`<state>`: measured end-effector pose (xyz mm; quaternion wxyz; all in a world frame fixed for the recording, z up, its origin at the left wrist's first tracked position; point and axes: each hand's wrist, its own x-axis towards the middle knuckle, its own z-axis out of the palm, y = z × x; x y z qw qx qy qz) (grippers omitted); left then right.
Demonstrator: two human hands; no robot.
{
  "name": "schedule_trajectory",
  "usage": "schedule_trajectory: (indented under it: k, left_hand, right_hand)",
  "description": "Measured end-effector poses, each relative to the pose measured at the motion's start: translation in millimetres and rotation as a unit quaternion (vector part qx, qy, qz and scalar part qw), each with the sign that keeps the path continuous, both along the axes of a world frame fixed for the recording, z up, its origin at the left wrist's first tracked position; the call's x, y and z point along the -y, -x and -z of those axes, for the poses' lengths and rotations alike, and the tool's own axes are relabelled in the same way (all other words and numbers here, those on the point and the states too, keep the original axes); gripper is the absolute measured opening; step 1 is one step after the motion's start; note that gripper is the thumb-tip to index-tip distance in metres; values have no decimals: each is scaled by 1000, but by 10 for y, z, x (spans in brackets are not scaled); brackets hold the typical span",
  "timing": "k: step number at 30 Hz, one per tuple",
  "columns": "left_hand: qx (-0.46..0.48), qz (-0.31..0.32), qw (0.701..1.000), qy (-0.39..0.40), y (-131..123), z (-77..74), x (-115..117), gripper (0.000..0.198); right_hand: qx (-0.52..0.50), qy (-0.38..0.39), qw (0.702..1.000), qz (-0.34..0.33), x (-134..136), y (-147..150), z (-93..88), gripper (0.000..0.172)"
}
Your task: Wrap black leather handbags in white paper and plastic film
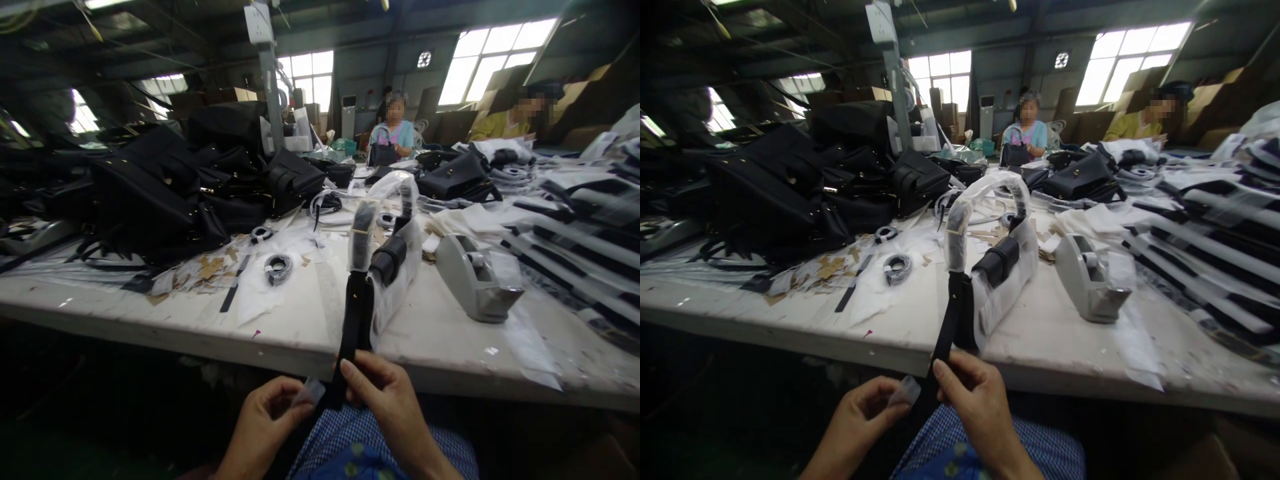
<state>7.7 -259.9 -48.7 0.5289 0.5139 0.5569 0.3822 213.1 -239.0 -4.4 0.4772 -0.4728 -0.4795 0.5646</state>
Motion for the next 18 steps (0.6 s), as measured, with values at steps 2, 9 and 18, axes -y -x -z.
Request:
schedule_trajectory:
  k: [2, 9, 18]
  left_hand:
    - [-1, 5, 1000, 2, 3, 21, 35, 16]
    - [-26, 23, 999, 21, -45, 57, 123, 13]
    - [-1, 39, 999, 36, -103, -19, 126, 16]
  right_hand:
    - [7, -8, 1000, 10, 11, 22, 10, 40]
    - [13, -16, 999, 30, 29, 64, 30, 36]
    - [10, -19, 999, 32, 14, 97, 51, 34]
